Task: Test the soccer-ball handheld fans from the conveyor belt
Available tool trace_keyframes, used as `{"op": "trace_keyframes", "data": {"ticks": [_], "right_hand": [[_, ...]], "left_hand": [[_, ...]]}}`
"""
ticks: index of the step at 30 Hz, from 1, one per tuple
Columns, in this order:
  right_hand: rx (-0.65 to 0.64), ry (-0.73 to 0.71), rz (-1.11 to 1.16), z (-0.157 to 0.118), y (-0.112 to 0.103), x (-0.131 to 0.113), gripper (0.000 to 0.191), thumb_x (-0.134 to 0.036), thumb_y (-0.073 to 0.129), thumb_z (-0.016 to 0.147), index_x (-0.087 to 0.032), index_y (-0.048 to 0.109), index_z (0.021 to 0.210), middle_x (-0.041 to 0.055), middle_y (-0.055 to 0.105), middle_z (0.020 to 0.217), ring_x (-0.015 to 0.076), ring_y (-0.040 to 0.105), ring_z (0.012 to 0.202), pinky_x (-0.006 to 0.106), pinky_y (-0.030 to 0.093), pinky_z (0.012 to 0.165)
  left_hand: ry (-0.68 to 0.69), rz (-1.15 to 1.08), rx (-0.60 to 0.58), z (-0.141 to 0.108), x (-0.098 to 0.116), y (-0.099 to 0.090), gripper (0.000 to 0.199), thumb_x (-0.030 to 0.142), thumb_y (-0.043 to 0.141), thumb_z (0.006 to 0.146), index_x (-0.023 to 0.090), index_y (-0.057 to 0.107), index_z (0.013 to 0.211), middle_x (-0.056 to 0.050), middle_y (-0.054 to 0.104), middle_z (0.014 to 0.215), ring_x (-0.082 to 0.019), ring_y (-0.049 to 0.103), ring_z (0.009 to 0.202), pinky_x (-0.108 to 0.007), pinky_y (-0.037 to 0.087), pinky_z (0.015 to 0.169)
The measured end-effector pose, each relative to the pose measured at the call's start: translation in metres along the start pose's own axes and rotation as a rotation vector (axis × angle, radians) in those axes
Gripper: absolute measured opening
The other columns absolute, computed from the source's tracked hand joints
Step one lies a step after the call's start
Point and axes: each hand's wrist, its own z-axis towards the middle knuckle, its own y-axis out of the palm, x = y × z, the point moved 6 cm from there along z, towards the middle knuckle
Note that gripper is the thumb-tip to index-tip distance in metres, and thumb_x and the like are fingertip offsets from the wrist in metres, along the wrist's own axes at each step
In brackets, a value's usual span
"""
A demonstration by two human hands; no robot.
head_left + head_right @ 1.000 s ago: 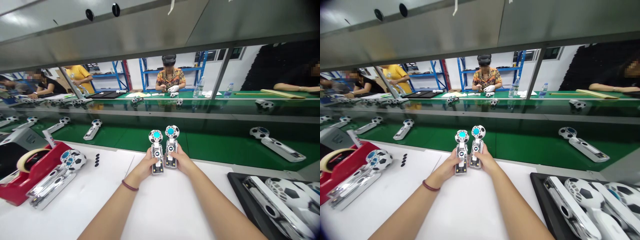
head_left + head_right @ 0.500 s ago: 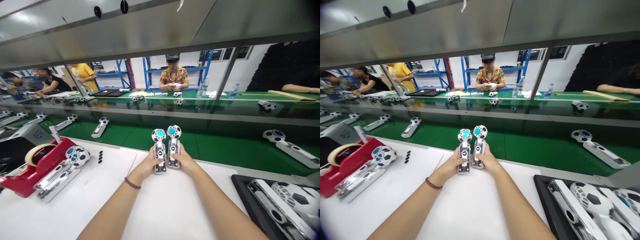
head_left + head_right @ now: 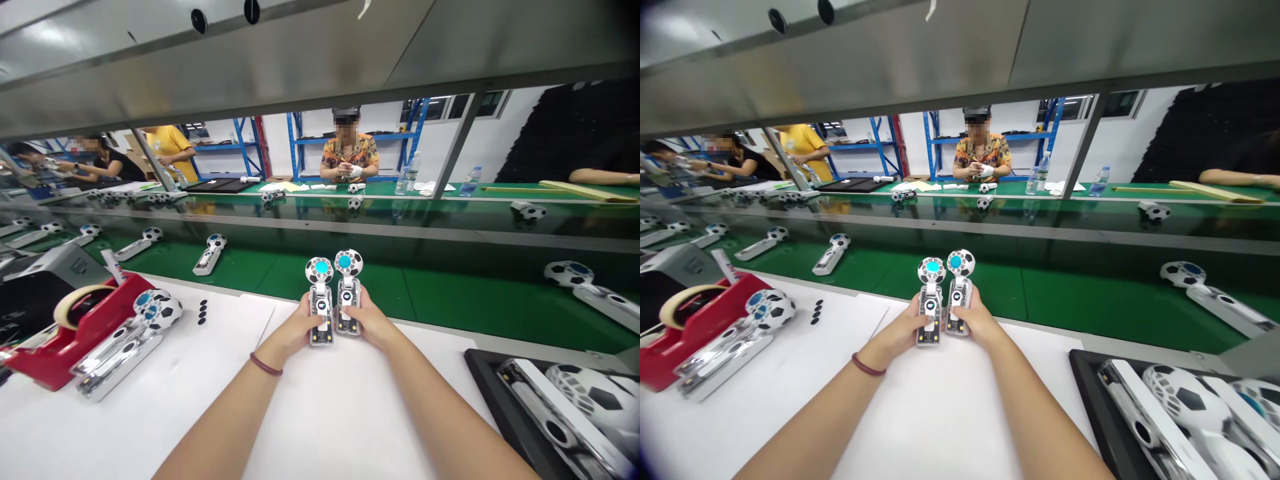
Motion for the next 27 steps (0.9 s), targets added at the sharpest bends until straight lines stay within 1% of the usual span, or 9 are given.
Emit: {"op": "trace_keyframes", "data": {"ticks": [4,7,13,17,19,22,24,25,27], "right_hand": [[0.015,0.004,-0.002,0.001,0.001,-0.001,0.075,-0.018,0.072,0.053,-0.029,0.034,0.117,-0.0006,0.056,0.09,0.0198,0.059,0.08,0.036,0.049,0.069],[0.005,-0.02,-0.003,0.002,0.007,-0.009,0.076,-0.02,0.073,0.055,-0.03,0.033,0.118,-0.0014,0.057,0.085,0.0197,0.059,0.077,0.036,0.05,0.067],[-0.082,-0.109,0.015,-0.008,0.032,-0.042,0.072,-0.023,0.074,0.058,-0.03,0.033,0.117,-0.0006,0.06,0.082,0.0193,0.06,0.075,0.036,0.05,0.068],[-0.144,-0.201,0.054,-0.025,0.052,-0.07,0.066,-0.026,0.076,0.056,-0.03,0.04,0.111,0.0002,0.059,0.092,0.0198,0.059,0.083,0.037,0.05,0.073],[-0.129,-0.246,0.073,-0.034,0.059,-0.085,0.055,-0.034,0.076,0.057,-0.028,0.047,0.104,0.0008,0.059,0.095,0.0212,0.058,0.086,0.038,0.05,0.074],[-0.064,-0.276,-0.101,-0.05,0.068,-0.103,0.041,-0.04,0.077,0.056,-0.021,0.057,0.087,0.0038,0.06,0.085,0.0225,0.057,0.082,0.037,0.048,0.071],[-0.032,-0.308,-0.245,-0.064,0.073,-0.116,0.039,-0.039,0.08,0.052,-0.019,0.059,0.078,0.0053,0.059,0.079,0.0222,0.056,0.077,0.036,0.047,0.067],[-0.034,-0.344,-0.251,-0.073,0.073,-0.124,0.041,-0.044,0.08,0.05,-0.02,0.06,0.077,0.0057,0.058,0.078,0.0221,0.056,0.075,0.036,0.046,0.065],[-0.022,-0.438,-0.189,-0.091,0.066,-0.142,0.05,-0.063,0.07,0.053,-0.024,0.06,0.082,0.0062,0.057,0.081,0.0218,0.056,0.074,0.036,0.046,0.063]], "left_hand": [[-0.004,0.005,0.018,-0.002,0.002,0.001,0.063,0.013,0.072,0.058,0.02,0.039,0.112,-0.006,0.056,0.098,-0.02,0.057,0.084,-0.034,0.043,0.078],[0.031,0.02,0.046,-0.003,0.011,0.002,0.063,0.017,0.073,0.059,0.021,0.038,0.112,-0.005,0.057,0.093,-0.019,0.058,0.077,-0.035,0.044,0.076],[0.224,-0.013,0.018,-0.014,0.055,0.023,0.064,0.024,0.077,0.059,0.023,0.037,0.109,-0.003,0.057,0.089,-0.019,0.058,0.076,-0.039,0.047,0.076],[0.356,-0.021,0.011,-0.037,0.095,0.037,0.058,0.025,0.077,0.059,0.025,0.043,0.106,-0.002,0.058,0.096,-0.021,0.059,0.082,-0.041,0.048,0.077],[0.39,-0.005,-0.008,-0.05,0.113,0.042,0.052,0.034,0.076,0.06,0.024,0.048,0.103,-0.004,0.059,0.098,-0.023,0.06,0.081,-0.042,0.049,0.074],[0.361,0.164,-0.058,-0.064,0.13,0.052,0.045,0.048,0.073,0.06,0.017,0.059,0.089,-0.007,0.062,0.084,-0.024,0.06,0.071,-0.037,0.049,0.063],[0.369,0.323,0.005,-0.075,0.139,0.054,0.039,0.044,0.077,0.058,0.015,0.062,0.079,-0.005,0.062,0.073,-0.022,0.059,0.067,-0.032,0.047,0.058],[0.381,0.363,0.027,-0.083,0.143,0.055,0.038,0.042,0.079,0.055,0.016,0.062,0.078,-0.004,0.061,0.069,-0.021,0.058,0.066,-0.03,0.046,0.056],[0.428,0.322,0.06,-0.102,0.153,0.054,0.046,0.049,0.078,0.052,0.018,0.062,0.083,-0.001,0.059,0.066,-0.019,0.058,0.063,-0.029,0.045,0.054]]}}
